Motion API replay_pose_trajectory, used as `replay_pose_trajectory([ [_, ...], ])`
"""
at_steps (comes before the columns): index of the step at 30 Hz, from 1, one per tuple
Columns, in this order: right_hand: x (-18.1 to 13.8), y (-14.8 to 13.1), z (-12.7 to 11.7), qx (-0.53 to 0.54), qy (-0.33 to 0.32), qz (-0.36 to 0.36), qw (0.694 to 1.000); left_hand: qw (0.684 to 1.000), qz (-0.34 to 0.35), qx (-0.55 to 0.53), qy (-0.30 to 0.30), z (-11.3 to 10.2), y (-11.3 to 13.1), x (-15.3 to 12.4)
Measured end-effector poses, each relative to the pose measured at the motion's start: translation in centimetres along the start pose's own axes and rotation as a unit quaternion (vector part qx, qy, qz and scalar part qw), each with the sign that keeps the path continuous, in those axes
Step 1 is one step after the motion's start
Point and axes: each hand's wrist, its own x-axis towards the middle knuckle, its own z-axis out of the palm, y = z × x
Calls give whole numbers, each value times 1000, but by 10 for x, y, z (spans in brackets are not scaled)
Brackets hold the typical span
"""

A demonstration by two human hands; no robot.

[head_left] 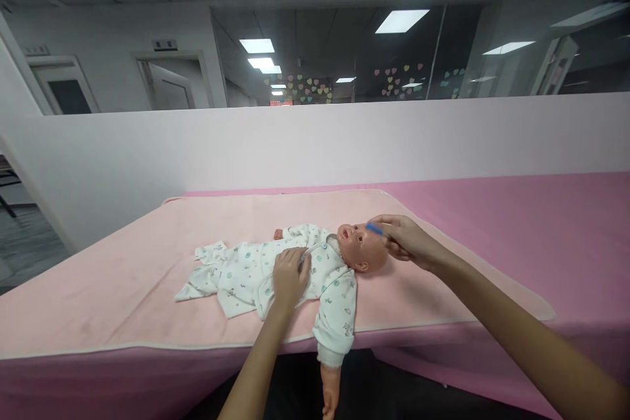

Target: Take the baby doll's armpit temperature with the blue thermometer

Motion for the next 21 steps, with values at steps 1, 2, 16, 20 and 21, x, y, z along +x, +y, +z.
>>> replay_pose_trajectory([
  [1, 1, 1, 1, 1, 1, 6, 1000, 1000, -1, -1, 0, 0, 0, 0],
  [2, 2, 1, 2, 0, 11, 8, 1000, 1000, -2, -2, -1, 0, 0, 0],
  [16, -13, -17, 14, 51, -14, 22, 998, 1000, -16, -11, -10, 0, 1, -1],
  [20, -7, -12, 15, 46, 15, 24, 999, 1000, -16, -12, -11, 0, 0, -1],
  [21, -5, -10, 14, 45, 27, 22, 998, 1000, -16, -14, -10, 0, 0, -1],
])
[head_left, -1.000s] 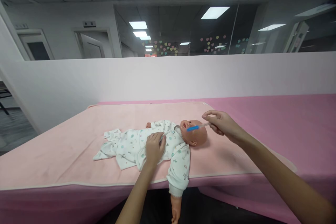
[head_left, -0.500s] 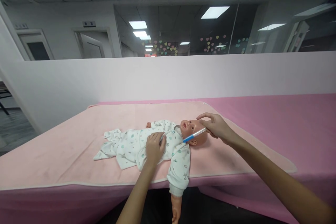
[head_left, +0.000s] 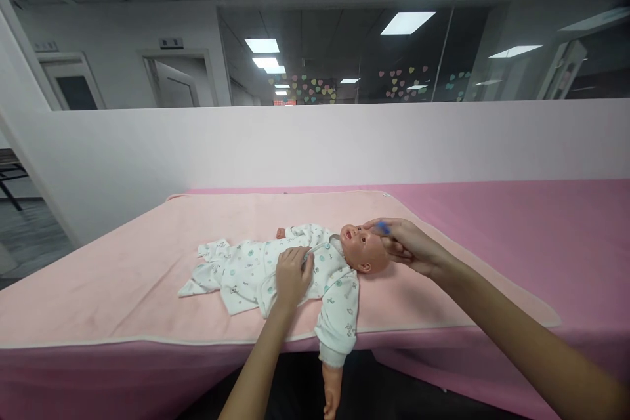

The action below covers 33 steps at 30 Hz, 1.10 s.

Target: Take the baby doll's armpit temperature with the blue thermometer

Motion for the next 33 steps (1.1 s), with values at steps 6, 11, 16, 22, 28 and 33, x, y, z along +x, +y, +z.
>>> replay_pose_trajectory([
  [6, 8, 10, -3, -25, 25, -16, 999, 1000, 2, 2, 7, 2, 0, 0],
  [11, 12, 15, -6, -41, 44, -14, 998, 1000, 9, 8, 12, 2, -1, 0],
  [16, 12, 16, -5, -61, 59, -28, 996, 1000, 10, 8, 13, 2, -1, 0],
  [22, 11, 15, -3, -88, 84, -39, 992, 1000, 6, 6, 11, 2, -1, 0],
  [28, 9, 15, -2, -83, 84, -35, 992, 1000, 8, 9, 8, 2, -2, 0],
  [33, 12, 23, -6, -124, 110, -56, 985, 1000, 14, 13, 14, 2, -1, 0],
])
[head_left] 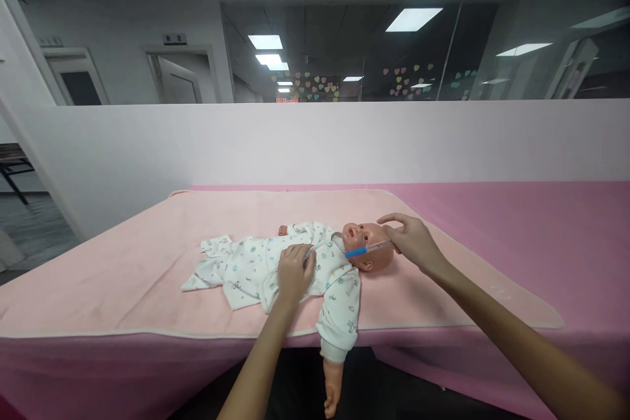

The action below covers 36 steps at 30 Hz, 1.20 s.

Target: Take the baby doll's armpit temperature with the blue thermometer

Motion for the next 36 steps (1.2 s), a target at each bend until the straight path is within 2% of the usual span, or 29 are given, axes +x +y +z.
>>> replay_pose_trajectory([
  [2, 1, 4, -1, -19, 32, -12, 999, 1000, -1, 1, 1, 0, 0, 0],
  [7, 0, 7, -5, -61, 64, -41, 995, 1000, -4, -3, -5, 0, 0, 1],
  [17, 2, 4, -4, -39, 53, -35, 997, 1000, 0, -3, -7, 0, -1, 1],
  [26, -3, 0, -10, -102, 66, -55, 991, 1000, 2, 3, -7, 0, -1, 1],
  [30, -6, 19, -13, -186, 59, -46, 980, 1000, -2, 2, -7, 1, -1, 1],
  [36, -13, 84, -20, -218, 73, 19, 973, 1000, -4, 1, -10, 2, -2, 1],
])
